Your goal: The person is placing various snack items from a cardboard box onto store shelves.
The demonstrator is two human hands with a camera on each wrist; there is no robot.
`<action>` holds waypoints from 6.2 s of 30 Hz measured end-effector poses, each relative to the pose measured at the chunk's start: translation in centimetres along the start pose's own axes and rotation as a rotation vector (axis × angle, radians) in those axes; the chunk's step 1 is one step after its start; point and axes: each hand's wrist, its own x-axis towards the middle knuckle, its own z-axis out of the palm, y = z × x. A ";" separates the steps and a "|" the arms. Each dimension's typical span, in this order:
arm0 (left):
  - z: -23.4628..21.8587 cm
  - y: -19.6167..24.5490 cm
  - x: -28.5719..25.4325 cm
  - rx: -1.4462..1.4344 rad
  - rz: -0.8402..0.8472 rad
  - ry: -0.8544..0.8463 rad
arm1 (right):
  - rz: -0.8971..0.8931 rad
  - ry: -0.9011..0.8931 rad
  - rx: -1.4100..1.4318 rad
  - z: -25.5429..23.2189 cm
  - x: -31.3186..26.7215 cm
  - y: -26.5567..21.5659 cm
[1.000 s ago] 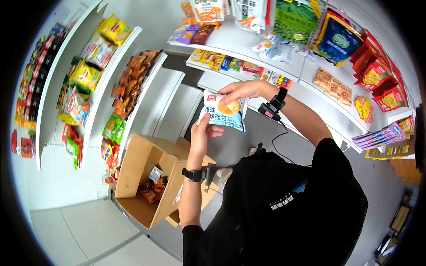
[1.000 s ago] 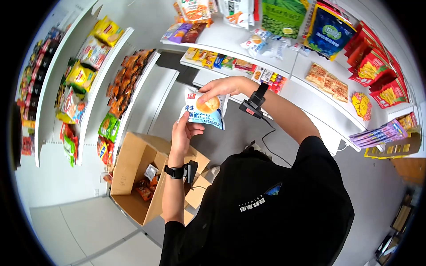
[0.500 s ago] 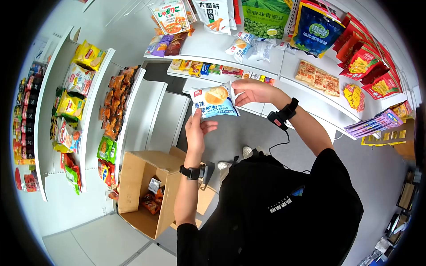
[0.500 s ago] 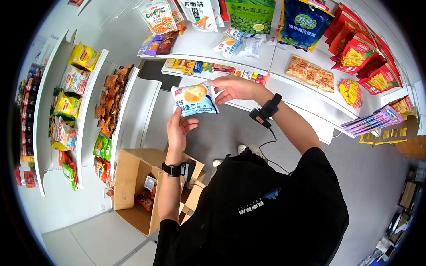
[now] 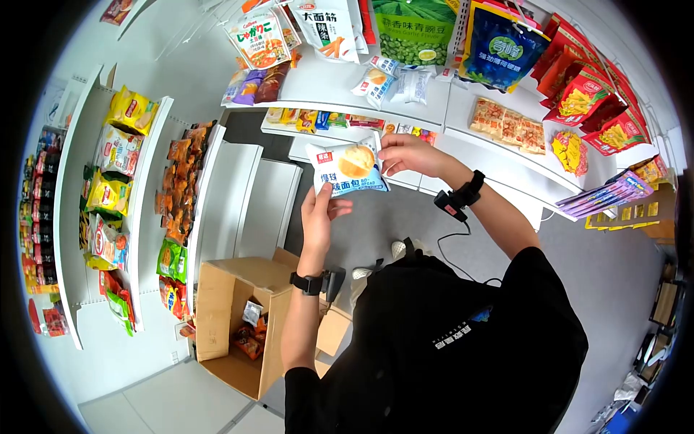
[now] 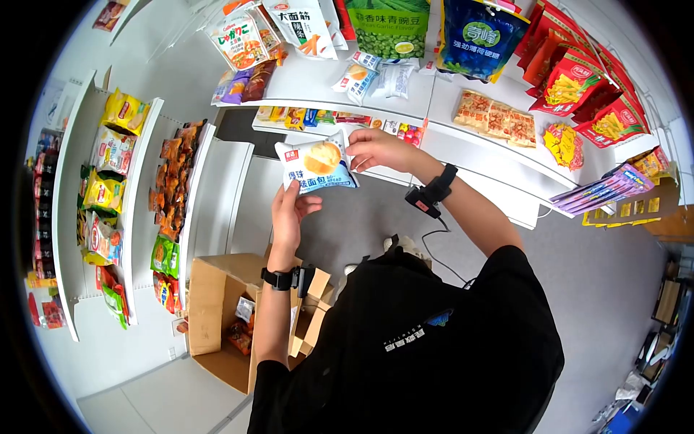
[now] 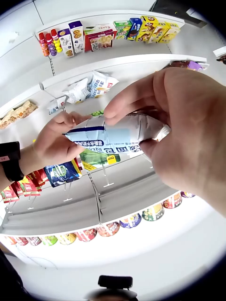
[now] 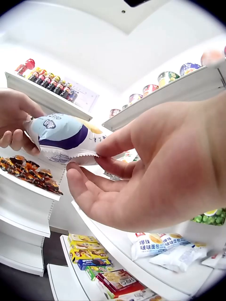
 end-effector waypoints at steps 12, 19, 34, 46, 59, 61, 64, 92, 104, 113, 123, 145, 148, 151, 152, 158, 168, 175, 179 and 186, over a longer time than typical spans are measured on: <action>-0.2 -1.0 1.0 0.083 0.001 -0.061 | -0.042 0.181 0.131 -2.1 -2.2 1.3; -2.4 -0.5 -0.4 0.131 0.033 -0.006 | -0.234 0.437 0.582 -8.2 -5.0 5.9; -4.7 -3.1 -3.2 0.054 0.000 0.086 | -0.445 0.977 0.816 -20.2 2.6 10.2; -7.9 -6.0 -6.2 0.017 -0.066 0.201 | -0.126 0.962 0.587 -23.2 3.3 9.5; -17.5 -10.7 -11.7 -0.080 -0.138 0.494 | -0.007 1.097 0.530 -16.7 3.5 12.1; -19.9 -11.5 -12.9 -0.067 -0.127 0.550 | 0.025 1.074 0.516 -14.4 4.1 12.8; -23.8 -12.8 -14.8 -0.165 -0.137 0.701 | 0.071 0.976 0.533 -12.0 5.8 14.5; -50.7 -23.3 -41.2 -0.844 0.094 1.518 | 0.554 -0.053 0.169 35.5 34.0 16.1; -51.7 -23.1 -42.6 -0.929 0.154 1.782 | 0.808 -0.312 -0.036 54.5 42.1 22.8; -52.8 -21.8 -42.5 -1.050 -0.025 1.903 | 1.144 -0.564 -0.325 70.3 44.9 34.8; -54.6 -19.6 -42.0 -1.159 -0.170 2.138 | 1.430 -0.759 -0.703 77.1 43.2 52.2; -55.6 -20.1 -42.6 -1.310 -0.267 2.114 | -0.308 -1.764 -1.644 87.5 37.4 83.2; -55.7 -20.3 -42.5 -1.302 -0.286 2.119 | -0.436 -1.786 -1.771 87.9 37.9 83.9; -55.5 -20.2 -42.7 -1.309 -0.293 2.087 | -0.476 -1.695 -1.730 87.0 38.7 84.8; -55.6 -20.1 -42.8 -1.310 -0.287 2.071 | -0.545 -1.701 -1.668 86.3 39.1 85.0; -55.6 -20.2 -42.6 -1.257 -0.303 2.074 | -0.525 -1.617 -1.384 84.2 38.0 80.4; -54.9 -20.3 -42.1 -1.134 -0.272 2.070 | -0.245 -1.508 -0.997 79.7 36.6 74.4; -53.7 -21.1 -42.0 -1.070 -0.172 2.038 | 0.352 -1.347 -0.758 78.4 34.6 65.2; -53.1 -20.6 -41.9 -0.999 -0.129 2.016 | 0.413 -1.308 -0.669 76.9 33.7 59.2; -52.0 -23.6 -40.4 -0.775 0.060 1.946 | 0.472 -1.181 -0.489 75.1 32.4 45.7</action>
